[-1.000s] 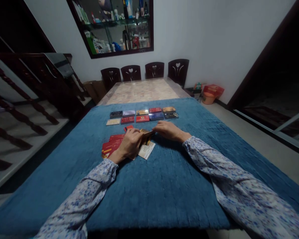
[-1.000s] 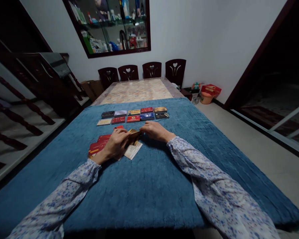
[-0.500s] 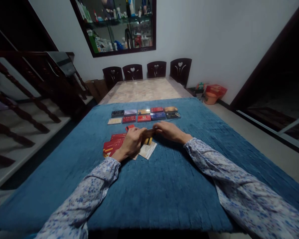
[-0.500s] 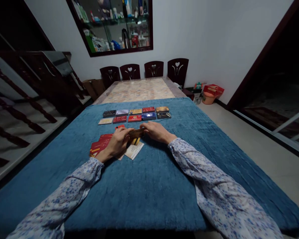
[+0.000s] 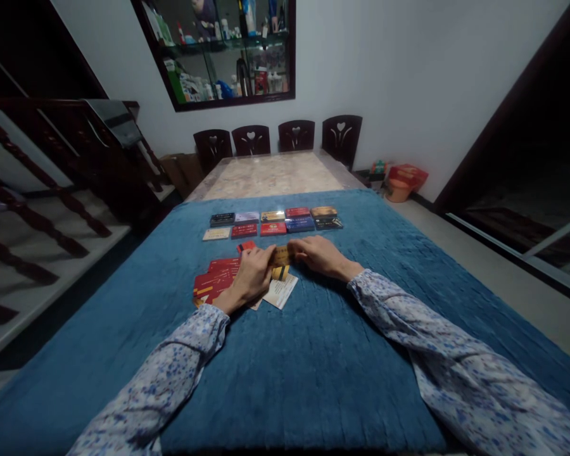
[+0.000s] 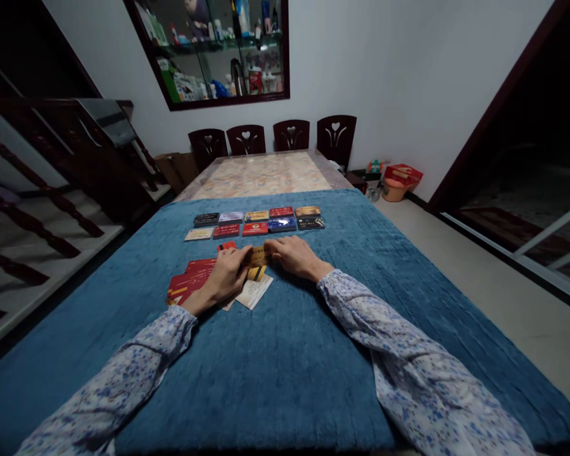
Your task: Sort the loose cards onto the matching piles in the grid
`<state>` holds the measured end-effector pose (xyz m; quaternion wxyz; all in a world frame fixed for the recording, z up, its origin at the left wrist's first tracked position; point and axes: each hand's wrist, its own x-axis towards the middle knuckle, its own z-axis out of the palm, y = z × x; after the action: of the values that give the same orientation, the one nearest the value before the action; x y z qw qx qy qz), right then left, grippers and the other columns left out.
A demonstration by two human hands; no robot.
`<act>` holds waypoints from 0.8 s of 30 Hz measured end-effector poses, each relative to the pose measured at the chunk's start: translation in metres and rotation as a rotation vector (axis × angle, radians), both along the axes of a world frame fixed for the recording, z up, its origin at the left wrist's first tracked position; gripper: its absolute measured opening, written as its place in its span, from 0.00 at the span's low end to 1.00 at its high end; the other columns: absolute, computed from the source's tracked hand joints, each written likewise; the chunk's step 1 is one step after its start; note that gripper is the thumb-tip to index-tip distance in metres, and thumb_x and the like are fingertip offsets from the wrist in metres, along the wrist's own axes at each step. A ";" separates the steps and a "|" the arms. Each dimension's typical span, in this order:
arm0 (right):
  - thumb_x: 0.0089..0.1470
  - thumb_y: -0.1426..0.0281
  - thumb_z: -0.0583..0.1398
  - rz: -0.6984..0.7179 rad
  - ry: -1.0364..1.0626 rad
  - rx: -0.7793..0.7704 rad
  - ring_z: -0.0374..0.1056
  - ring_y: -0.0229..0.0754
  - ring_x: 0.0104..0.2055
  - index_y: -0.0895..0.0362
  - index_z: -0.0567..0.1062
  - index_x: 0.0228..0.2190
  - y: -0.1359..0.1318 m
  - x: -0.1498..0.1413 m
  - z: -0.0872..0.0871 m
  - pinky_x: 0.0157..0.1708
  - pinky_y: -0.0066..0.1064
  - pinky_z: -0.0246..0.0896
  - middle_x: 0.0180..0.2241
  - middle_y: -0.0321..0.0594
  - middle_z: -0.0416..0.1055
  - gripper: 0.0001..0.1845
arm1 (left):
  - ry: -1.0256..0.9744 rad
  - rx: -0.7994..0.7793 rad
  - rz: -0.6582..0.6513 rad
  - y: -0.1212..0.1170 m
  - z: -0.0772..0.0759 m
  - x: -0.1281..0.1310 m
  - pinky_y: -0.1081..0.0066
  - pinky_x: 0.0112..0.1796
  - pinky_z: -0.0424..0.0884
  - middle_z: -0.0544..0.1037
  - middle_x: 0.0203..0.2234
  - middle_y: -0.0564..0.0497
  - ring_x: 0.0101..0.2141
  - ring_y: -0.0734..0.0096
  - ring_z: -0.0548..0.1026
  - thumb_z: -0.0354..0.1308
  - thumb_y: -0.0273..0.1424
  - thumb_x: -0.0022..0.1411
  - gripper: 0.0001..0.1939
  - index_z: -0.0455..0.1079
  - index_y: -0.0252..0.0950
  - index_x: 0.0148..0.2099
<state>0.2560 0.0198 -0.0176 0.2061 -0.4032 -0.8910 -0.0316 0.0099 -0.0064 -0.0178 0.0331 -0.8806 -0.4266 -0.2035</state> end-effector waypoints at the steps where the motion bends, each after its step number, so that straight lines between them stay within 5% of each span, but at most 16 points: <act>1: 0.62 0.74 0.58 0.014 -0.002 0.001 0.68 0.46 0.40 0.56 0.72 0.55 -0.001 0.000 0.000 0.39 0.35 0.56 0.42 0.48 0.77 0.20 | 0.000 -0.005 0.002 0.000 0.000 0.000 0.51 0.51 0.65 0.79 0.48 0.38 0.49 0.52 0.73 0.50 0.25 0.65 0.27 0.62 0.31 0.66; 11: 0.59 0.70 0.61 0.041 -0.044 -0.026 0.66 0.51 0.48 0.59 0.65 0.62 -0.005 -0.001 0.005 0.43 0.39 0.59 0.50 0.54 0.71 0.30 | -0.082 -0.046 0.004 0.004 -0.003 -0.002 0.50 0.52 0.67 0.78 0.48 0.37 0.49 0.51 0.73 0.52 0.27 0.63 0.28 0.63 0.30 0.65; 24: 0.61 0.67 0.62 0.081 -0.049 -0.034 0.64 0.51 0.47 0.60 0.67 0.59 0.000 0.004 0.008 0.41 0.39 0.59 0.47 0.53 0.72 0.26 | -0.106 -0.048 0.024 0.006 -0.003 -0.004 0.49 0.54 0.66 0.77 0.49 0.38 0.50 0.50 0.73 0.57 0.30 0.62 0.27 0.66 0.32 0.63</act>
<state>0.2596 0.0195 -0.0097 0.1786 -0.3692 -0.9119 -0.0181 0.0056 -0.0003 -0.0213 -0.0082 -0.8639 -0.4431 -0.2392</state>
